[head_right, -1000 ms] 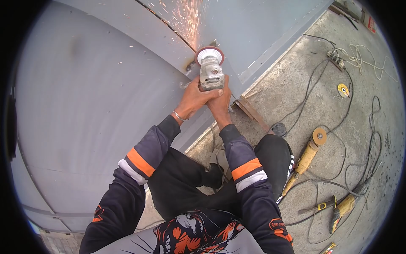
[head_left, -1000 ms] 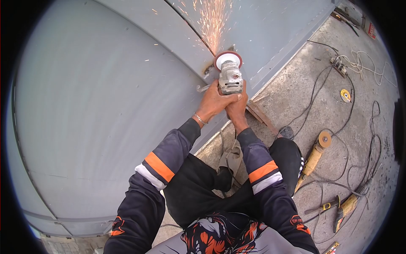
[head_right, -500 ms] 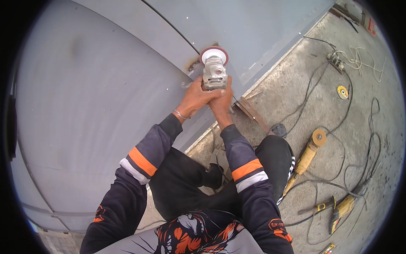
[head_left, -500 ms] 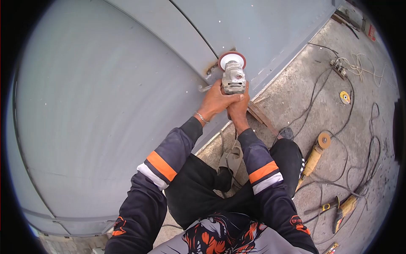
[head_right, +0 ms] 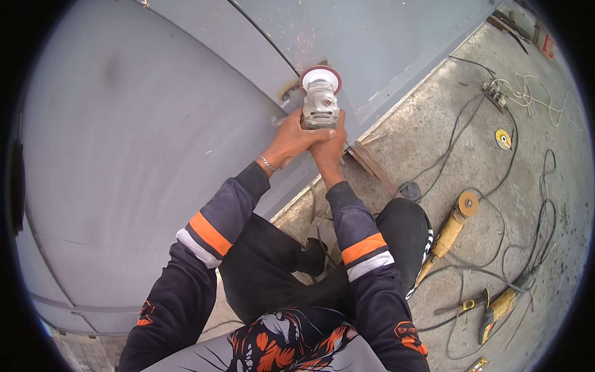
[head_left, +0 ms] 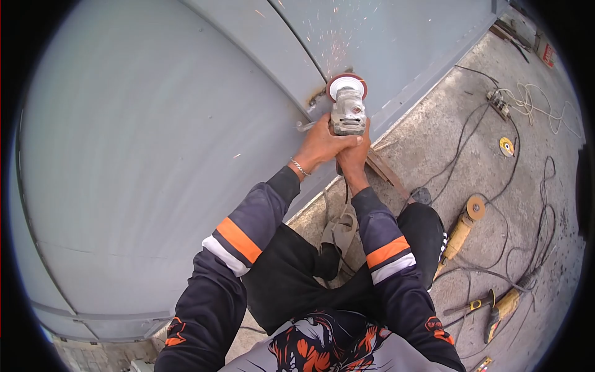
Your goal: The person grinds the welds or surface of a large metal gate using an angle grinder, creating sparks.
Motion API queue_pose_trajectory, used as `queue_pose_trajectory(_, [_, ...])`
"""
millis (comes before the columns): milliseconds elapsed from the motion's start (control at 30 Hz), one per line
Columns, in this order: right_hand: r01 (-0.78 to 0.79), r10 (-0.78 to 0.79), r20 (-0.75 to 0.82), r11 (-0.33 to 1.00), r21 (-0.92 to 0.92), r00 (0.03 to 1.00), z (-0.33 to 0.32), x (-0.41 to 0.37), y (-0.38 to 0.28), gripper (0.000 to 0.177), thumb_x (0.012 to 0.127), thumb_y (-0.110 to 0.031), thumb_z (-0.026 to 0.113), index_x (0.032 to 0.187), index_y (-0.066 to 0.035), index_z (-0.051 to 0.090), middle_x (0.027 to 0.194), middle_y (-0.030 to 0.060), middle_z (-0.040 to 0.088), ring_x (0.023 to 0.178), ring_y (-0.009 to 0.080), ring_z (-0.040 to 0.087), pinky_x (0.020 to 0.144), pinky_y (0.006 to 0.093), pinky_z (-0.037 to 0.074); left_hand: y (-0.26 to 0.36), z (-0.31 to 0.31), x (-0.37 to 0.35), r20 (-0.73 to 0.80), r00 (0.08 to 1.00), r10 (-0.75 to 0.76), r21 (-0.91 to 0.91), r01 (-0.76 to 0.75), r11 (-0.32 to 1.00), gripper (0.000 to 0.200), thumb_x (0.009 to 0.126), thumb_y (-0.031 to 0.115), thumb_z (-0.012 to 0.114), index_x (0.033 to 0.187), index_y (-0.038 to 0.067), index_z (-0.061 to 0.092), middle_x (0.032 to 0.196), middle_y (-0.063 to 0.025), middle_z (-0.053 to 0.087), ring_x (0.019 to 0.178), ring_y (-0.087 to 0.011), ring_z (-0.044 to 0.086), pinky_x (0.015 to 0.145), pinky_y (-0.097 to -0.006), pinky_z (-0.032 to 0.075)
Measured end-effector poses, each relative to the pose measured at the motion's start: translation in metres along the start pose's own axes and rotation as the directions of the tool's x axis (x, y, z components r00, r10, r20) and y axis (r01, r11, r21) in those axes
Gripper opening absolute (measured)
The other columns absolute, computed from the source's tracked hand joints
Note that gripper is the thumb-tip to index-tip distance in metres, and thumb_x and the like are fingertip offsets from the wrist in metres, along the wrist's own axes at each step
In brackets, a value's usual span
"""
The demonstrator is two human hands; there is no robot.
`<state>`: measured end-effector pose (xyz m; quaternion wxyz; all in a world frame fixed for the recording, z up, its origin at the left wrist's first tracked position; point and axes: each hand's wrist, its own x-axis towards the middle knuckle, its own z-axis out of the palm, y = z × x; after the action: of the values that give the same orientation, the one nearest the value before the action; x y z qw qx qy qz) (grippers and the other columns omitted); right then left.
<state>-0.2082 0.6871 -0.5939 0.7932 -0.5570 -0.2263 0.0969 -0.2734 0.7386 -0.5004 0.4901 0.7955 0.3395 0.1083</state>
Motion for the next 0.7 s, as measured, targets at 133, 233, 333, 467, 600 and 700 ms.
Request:
queue_pose_trajectory(133, [-0.010, 0.011, 0.017, 1.000, -0.019, 1.000, -0.0011, 0.0013, -0.0011, 0.063, 0.079, -0.034, 0.093, 0.115, -0.006, 0.050, 0.098, 0.0154, 0.076, 0.090, 0.0295, 0.077, 0.078, 0.0417, 0.059, 0.0005, 0.0008, -0.0010, -0.009, 1.000, 0.000, -0.014, 0.000, 1.000, 0.090, 0.080, 0.027, 0.091, 0.148, -0.009, 0.045, 0.134, -0.0198, 0.065, 0.124, -0.0266, 0.067, 0.108, -0.0386, 0.054])
queue_pose_trajectory(233, [-0.014, 0.014, 0.034, 1.000, -0.007, 0.999, -0.0013, 0.0023, 0.0021, 0.063, 0.079, -0.034, 0.093, 0.115, -0.006, 0.050, 0.098, 0.0159, 0.076, 0.090, 0.0298, 0.077, 0.078, 0.0416, 0.059, 0.0022, 0.0013, -0.0035, -0.007, 1.000, 0.001, -0.038, -0.001, 0.999, 0.089, 0.080, 0.027, 0.091, 0.148, -0.009, 0.045, 0.135, -0.0198, 0.065, 0.124, -0.0265, 0.067, 0.108, -0.0385, 0.054])
queue_pose_trajectory(333, [-0.021, 0.021, 0.021, 0.999, -0.025, 1.000, -0.0007, 0.0013, 0.0013, 0.062, 0.079, -0.034, 0.093, 0.114, -0.006, 0.050, 0.098, 0.0162, 0.075, 0.089, 0.0297, 0.077, 0.077, 0.0416, 0.059, 0.0017, 0.0003, -0.0027, 0.006, 1.000, -0.003, -0.043, 0.003, 0.999, 0.088, 0.081, 0.026, 0.091, 0.147, -0.009, 0.046, 0.135, -0.0190, 0.065, 0.124, -0.0259, 0.067, 0.107, -0.0384, 0.054])
queue_pose_trajectory(467, [-0.014, 0.014, 0.004, 1.000, -0.002, 1.000, 0.0010, 0.0007, -0.0002, 0.062, 0.078, -0.032, 0.094, 0.113, -0.006, 0.051, 0.097, 0.0166, 0.075, 0.089, 0.0292, 0.077, 0.076, 0.0417, 0.059, 0.0035, -0.0002, -0.0026, 0.003, 1.000, -0.009, -0.045, 0.009, 0.999, 0.084, 0.081, 0.025, 0.091, 0.145, -0.008, 0.048, 0.133, -0.0176, 0.066, 0.123, -0.0250, 0.067, 0.108, -0.0382, 0.054])
queue_pose_trajectory(600, [-0.003, 0.002, 0.022, 1.000, 0.028, 1.000, -0.0017, 0.0023, -0.0020, 0.063, 0.077, -0.032, 0.094, 0.113, -0.006, 0.050, 0.097, 0.0166, 0.075, 0.089, 0.0291, 0.077, 0.076, 0.0417, 0.059, -0.0013, 0.0012, -0.0008, 0.004, 1.000, 0.008, -0.078, -0.007, 0.997, 0.083, 0.081, 0.025, 0.091, 0.145, -0.008, 0.049, 0.133, -0.0172, 0.066, 0.123, -0.0245, 0.067, 0.108, -0.0381, 0.053])
queue_pose_trajectory(700, [-0.006, 0.006, 0.032, 1.000, 0.003, 0.999, -0.0021, 0.0032, -0.0026, 0.064, 0.076, -0.032, 0.095, 0.114, -0.006, 0.050, 0.096, 0.0161, 0.075, 0.089, 0.0288, 0.078, 0.076, 0.0414, 0.059, 0.0043, 0.0019, -0.0041, -0.003, 1.000, 0.004, -0.089, -0.004, 0.996, 0.084, 0.080, 0.025, 0.091, 0.145, -0.008, 0.049, 0.134, -0.0174, 0.066, 0.123, -0.0246, 0.067, 0.108, -0.0381, 0.053])
